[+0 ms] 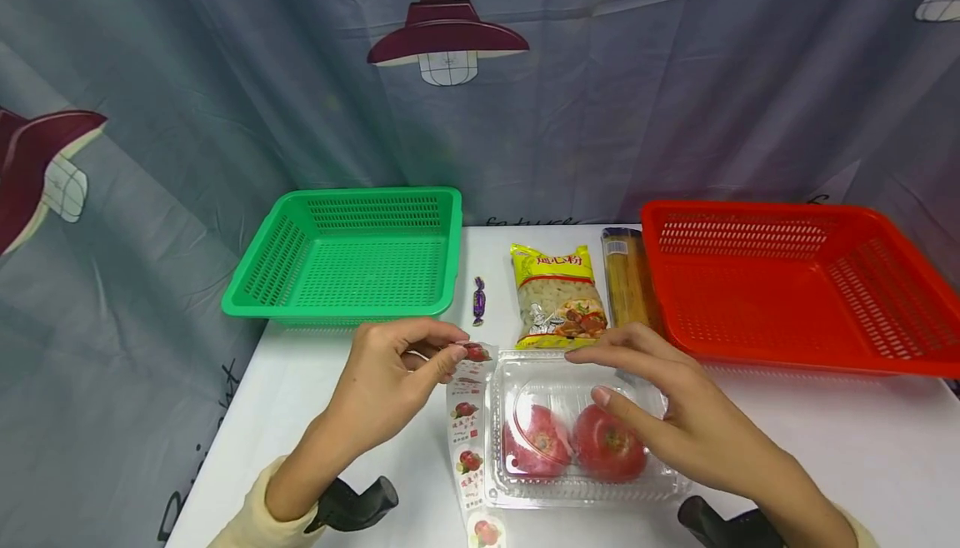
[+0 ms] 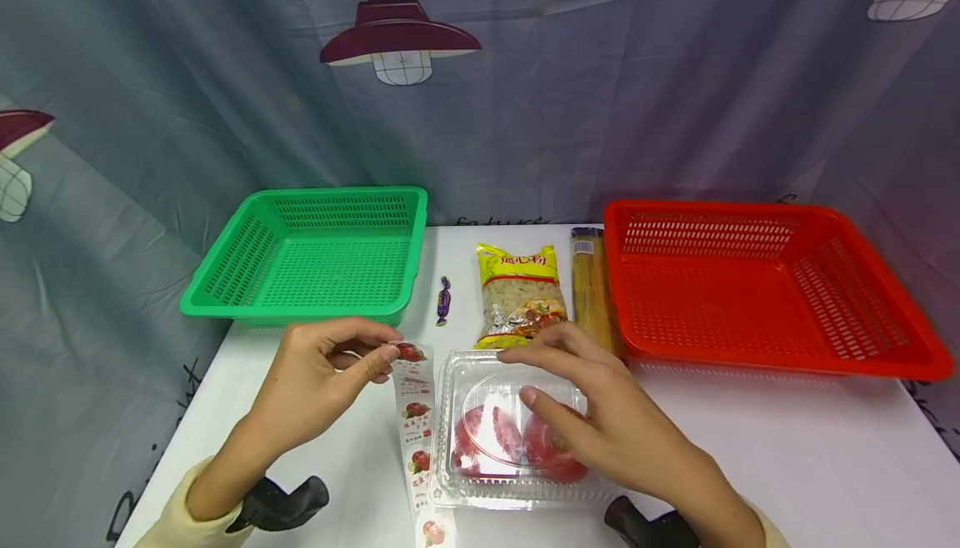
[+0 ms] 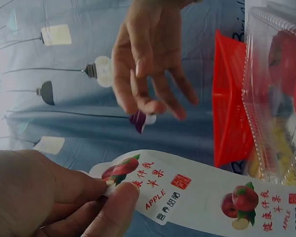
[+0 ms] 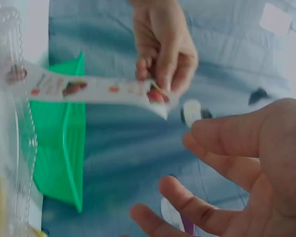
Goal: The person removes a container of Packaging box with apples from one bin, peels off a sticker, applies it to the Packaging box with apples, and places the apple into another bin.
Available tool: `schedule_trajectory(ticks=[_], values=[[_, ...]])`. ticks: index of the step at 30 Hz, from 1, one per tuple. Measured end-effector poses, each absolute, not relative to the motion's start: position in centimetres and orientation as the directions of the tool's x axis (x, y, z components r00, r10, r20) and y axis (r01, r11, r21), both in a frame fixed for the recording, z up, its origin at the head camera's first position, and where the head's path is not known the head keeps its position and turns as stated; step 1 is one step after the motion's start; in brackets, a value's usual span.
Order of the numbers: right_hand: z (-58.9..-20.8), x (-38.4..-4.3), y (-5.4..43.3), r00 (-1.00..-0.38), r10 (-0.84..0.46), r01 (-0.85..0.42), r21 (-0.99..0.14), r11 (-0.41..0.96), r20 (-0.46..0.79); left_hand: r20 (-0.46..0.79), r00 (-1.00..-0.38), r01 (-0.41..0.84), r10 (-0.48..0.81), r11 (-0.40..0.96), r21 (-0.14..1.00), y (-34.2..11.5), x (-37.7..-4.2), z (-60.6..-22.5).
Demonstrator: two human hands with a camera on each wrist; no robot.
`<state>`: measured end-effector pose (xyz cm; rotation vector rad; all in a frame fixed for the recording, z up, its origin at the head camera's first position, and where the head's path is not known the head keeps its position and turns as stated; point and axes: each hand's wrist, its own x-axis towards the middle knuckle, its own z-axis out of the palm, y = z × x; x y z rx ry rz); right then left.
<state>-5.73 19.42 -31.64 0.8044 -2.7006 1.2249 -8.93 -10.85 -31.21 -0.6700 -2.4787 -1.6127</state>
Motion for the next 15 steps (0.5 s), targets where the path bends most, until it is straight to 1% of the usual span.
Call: schedule_trajectory(ticks=[2,4,6,10,12,15], values=[[-31.4,-6.1,18.5,-0.845,-0.458,-0.508,-0.685,0.522,0.278,0.327,-0.888,0.432,0.323,0.343,0.834,-10.5,-8.7,-31.0],[-31.3,-6.5,17.6,-0.822,-0.473,-0.546,-0.675,0.496,0.316,0.344,-0.873,0.459,0.345,0.349,0.817,-10.3,-8.5,-30.9],[-31.3,-7.0,16.7,-0.792,-0.473,-0.596,-0.656,0.463,0.386,0.359,-0.858,0.484,0.367,0.346,0.803,-10.1,-8.4,-30.8],[-31.7,-8.0,15.0,-0.701,-0.444,-0.709,-0.609,0.354,0.558,0.378,-0.83,0.525,0.411,0.34,0.78,-9.6,-8.0,-30.7],[-31.8,-8.3,14.3,-0.666,-0.429,-0.743,-0.596,0.305,0.61,0.377,-0.819,0.534,0.432,0.332,0.778,-9.4,-7.9,-30.7],[-32.0,-8.6,13.5,-0.644,-0.414,-0.762,-0.584,0.28,0.643,0.386,-0.806,0.549,0.449,0.325,0.77,-9.2,-7.7,-30.6]])
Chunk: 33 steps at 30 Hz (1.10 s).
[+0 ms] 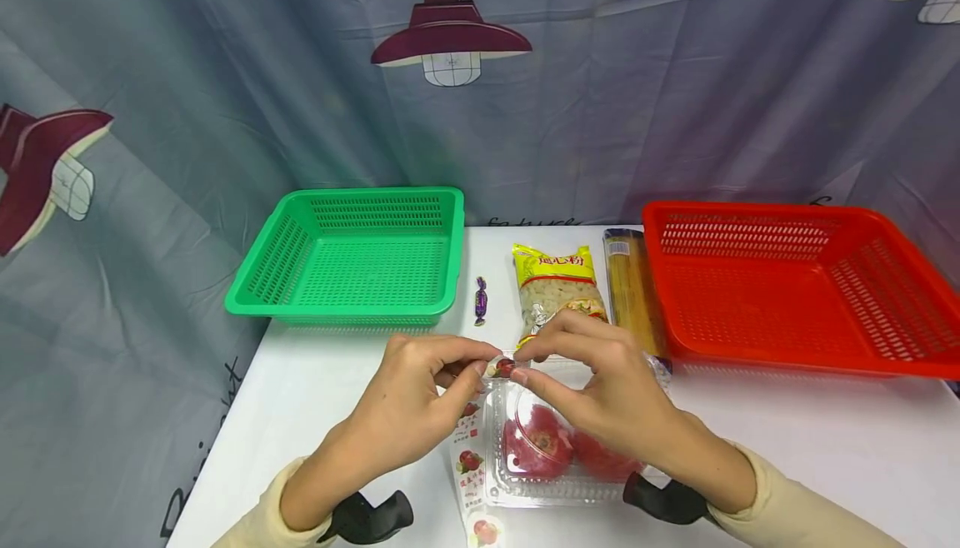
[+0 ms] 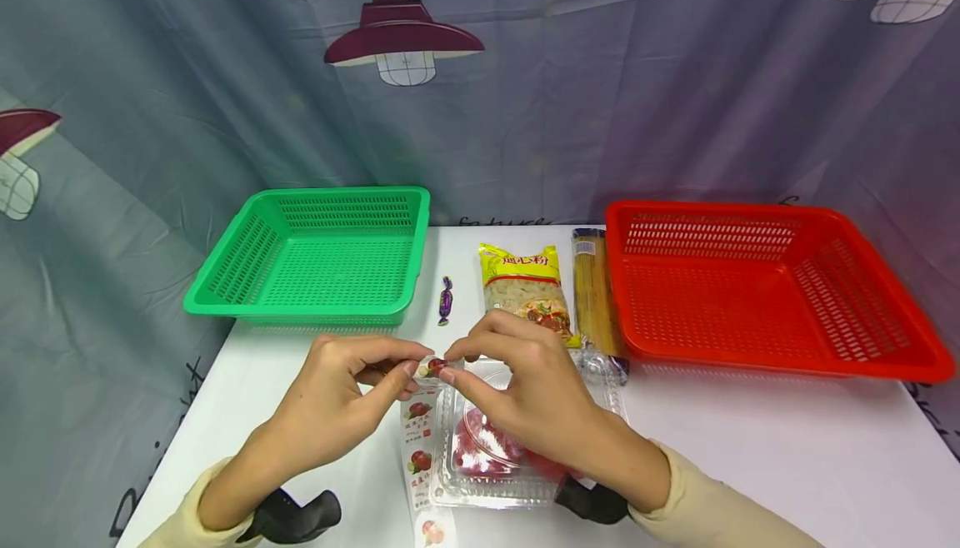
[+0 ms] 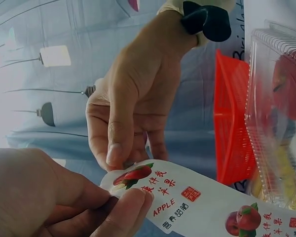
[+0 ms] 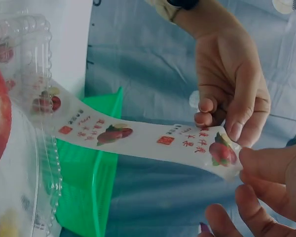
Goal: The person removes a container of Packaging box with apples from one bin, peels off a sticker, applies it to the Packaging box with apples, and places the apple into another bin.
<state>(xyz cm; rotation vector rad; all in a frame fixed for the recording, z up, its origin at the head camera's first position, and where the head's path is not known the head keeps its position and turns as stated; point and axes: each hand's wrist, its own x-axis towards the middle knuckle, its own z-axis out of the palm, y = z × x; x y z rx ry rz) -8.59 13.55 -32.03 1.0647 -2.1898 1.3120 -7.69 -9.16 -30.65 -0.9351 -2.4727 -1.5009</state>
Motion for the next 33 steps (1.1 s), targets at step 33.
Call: schedule_trajectory(ticks=[33], values=[[-32.8,-8.0,15.3,-0.762,-0.362,-0.646,-0.679,0.35,0.538,0.453,-0.889,0.339,-0.06,0.577,0.743,-15.2,-9.9,-34.0]])
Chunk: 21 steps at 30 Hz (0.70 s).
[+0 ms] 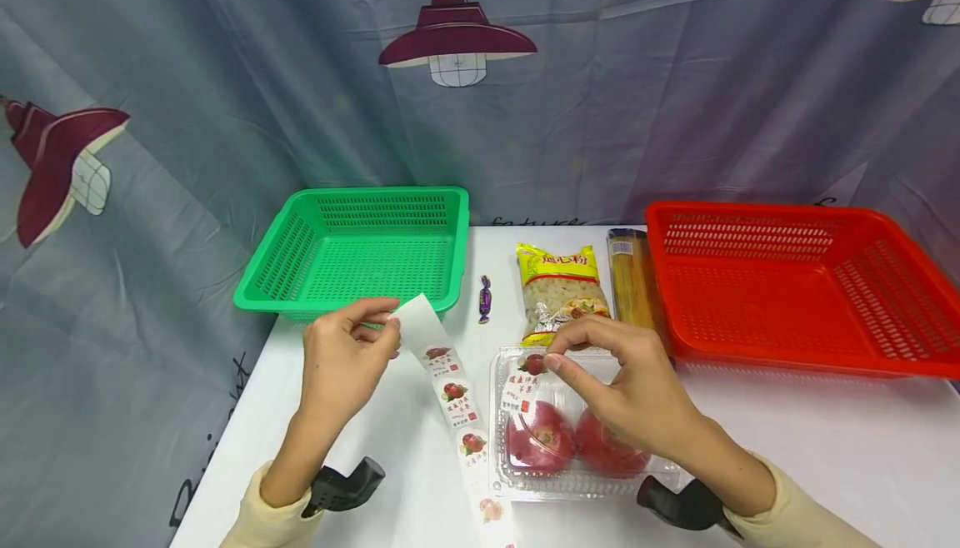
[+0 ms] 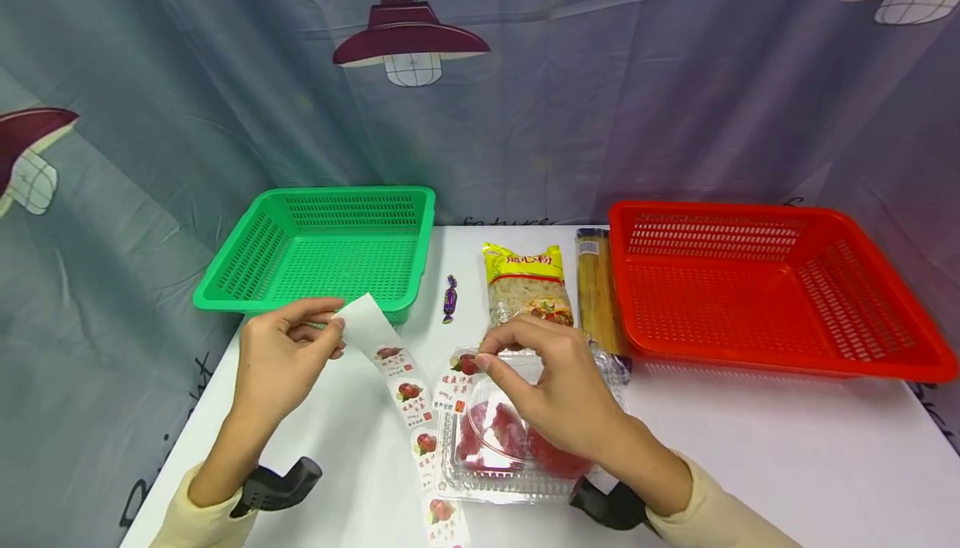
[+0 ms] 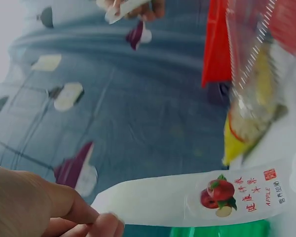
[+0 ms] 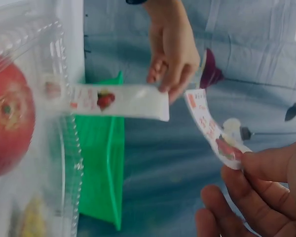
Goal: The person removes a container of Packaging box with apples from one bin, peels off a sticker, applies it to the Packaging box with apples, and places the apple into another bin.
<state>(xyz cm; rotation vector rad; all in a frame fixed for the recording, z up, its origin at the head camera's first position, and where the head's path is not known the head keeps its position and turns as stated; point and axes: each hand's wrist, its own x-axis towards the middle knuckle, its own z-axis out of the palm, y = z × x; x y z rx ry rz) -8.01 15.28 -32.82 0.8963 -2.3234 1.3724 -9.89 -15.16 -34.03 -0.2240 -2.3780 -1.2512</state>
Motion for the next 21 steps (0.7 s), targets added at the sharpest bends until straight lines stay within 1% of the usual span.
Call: schedule_trajectory(ticks=[5,8,11,15,19,21], values=[[-33.5,-8.3,16.2,-0.807,-0.322,-0.589,-0.712,0.382,0.495,0.417,-0.892,0.237,-0.173,0.606,0.759,-17.9,-9.5,-35.4],[-33.8,-8.5,16.7,-0.829,-0.303,-0.558,-0.74,0.377,0.47,0.378,-0.894,0.155,-0.24,0.626,0.764,-19.5,-9.0,-36.2],[-34.1,-8.7,17.3,-0.858,-0.282,-0.511,-0.77,0.382,0.429,0.33,-0.883,0.057,-0.334,0.621,0.781,-21.2,-8.5,-36.9],[-34.4,-9.0,18.3,-0.895,-0.261,-0.442,-0.794,0.416,0.361,0.24,-0.858,-0.065,-0.455,0.558,0.827,-23.4,-7.9,-37.8],[-34.7,-9.5,19.0,-0.909,-0.268,-0.412,-0.795,0.446,0.321,0.126,-0.828,-0.175,-0.546,0.466,0.867,-25.5,-7.5,-38.9],[-34.9,-9.7,19.3,-0.91,-0.278,-0.405,-0.795,0.452,0.306,0.083,-0.816,-0.209,-0.572,0.425,0.881,-26.5,-7.4,-39.5]])
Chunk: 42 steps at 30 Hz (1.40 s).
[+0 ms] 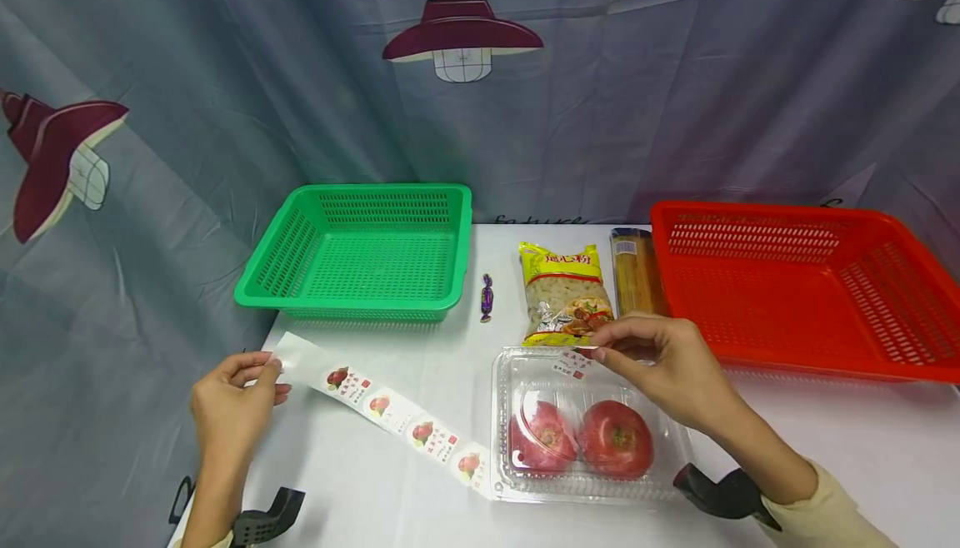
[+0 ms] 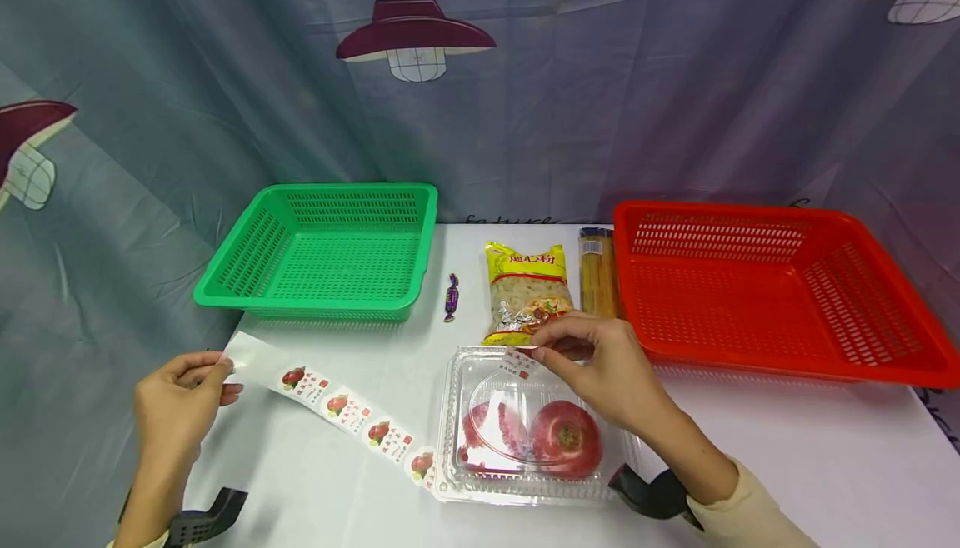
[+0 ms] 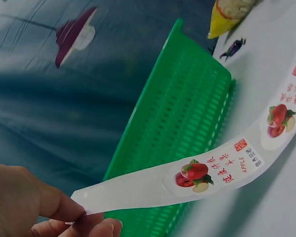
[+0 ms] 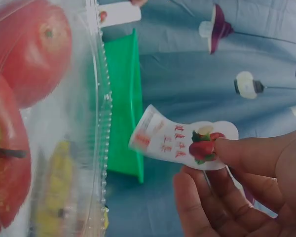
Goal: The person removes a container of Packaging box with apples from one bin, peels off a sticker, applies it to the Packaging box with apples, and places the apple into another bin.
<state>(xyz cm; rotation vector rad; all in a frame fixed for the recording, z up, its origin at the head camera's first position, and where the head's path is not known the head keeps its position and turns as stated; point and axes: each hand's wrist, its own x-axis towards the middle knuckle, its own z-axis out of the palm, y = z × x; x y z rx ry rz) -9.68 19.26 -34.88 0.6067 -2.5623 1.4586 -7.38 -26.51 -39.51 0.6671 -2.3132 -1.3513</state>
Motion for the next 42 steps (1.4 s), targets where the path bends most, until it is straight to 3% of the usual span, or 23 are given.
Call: schedule_trajectory(ticks=[11,25,34,42], values=[[-35.9,-10.7,20.2,-0.92,-0.361,-0.307,-0.857,0.414,0.155,-0.102,-0.72,-0.355,-0.687,0.238,0.904,-29.8,-7.1,-42.8],[-37.8,-11.8,21.2,-0.885,-0.462,-0.174,-0.887,0.428,-0.049,-0.044,-0.705,-0.457,-0.708,0.406,0.791,-30.6,-6.6,-45.6],[-38.2,-12.0,21.0,-0.894,-0.447,-0.21,-0.859,0.467,-0.025,0.005,-0.738,-0.481,-0.675,0.532,0.697,-30.3,-6.2,-46.1],[-38.3,-12.3,20.7,-0.885,-0.466,-0.248,-0.833,0.494,-0.012,-0.001,-0.734,-0.493,-0.679,0.532,0.688,-30.1,-6.1,-46.2]])
